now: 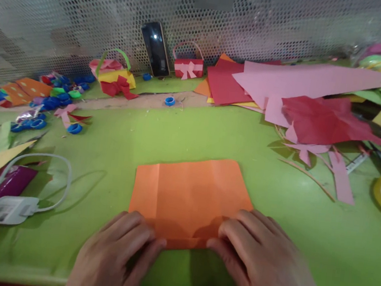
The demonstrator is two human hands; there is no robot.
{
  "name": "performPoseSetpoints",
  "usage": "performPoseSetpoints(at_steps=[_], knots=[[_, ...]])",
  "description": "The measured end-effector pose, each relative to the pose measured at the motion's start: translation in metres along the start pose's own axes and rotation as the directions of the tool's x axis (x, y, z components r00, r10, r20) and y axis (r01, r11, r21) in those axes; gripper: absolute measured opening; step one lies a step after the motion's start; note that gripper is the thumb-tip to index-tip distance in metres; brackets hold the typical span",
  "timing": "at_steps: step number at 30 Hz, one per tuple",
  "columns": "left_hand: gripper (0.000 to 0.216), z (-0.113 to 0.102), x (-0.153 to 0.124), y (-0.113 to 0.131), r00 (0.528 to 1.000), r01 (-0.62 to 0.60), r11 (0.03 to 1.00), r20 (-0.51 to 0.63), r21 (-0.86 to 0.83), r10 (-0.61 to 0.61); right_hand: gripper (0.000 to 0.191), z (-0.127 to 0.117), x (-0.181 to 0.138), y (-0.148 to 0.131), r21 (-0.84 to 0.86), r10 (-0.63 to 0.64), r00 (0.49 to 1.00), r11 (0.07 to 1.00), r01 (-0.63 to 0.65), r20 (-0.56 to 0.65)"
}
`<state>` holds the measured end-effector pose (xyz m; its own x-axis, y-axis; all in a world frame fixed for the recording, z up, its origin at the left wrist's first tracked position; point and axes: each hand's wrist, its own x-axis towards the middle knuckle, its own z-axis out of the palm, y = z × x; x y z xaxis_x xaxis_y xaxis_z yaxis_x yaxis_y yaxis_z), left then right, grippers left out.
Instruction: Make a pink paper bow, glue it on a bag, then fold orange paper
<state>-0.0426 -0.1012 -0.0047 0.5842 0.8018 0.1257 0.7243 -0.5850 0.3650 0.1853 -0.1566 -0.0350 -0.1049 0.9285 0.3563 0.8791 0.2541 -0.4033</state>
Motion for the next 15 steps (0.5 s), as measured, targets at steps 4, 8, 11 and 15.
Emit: performPoseSetpoints(at_steps=[4,8,11,15], knots=[[0.027,-0.0016,0.0005,0.0011,1.000,0.003,1.000,0.023,-0.001,-0.003,0.031,-0.0004,0.0037,-0.0005,0.020,0.003,1.000,1.000,-0.003,-0.014],[0.029,0.0001,0.0002,0.0022,1.000,0.000,1.000,0.013,0.020,0.000,0.031,0.0007,0.0041,-0.0007,0.020,0.003,1.000,1.000,-0.003,0.010],[0.028,0.0036,-0.0005,0.0038,0.999,0.032,0.999,-0.024,0.040,-0.031,0.030,0.0016,0.0023,-0.0007,0.023,0.018,1.000,1.000,-0.018,0.012],[0.027,0.0061,-0.0003,0.0047,0.999,0.036,0.999,-0.028,0.041,-0.034,0.033,0.0011,0.0016,-0.0026,0.021,0.046,0.999,0.999,-0.046,0.007]])
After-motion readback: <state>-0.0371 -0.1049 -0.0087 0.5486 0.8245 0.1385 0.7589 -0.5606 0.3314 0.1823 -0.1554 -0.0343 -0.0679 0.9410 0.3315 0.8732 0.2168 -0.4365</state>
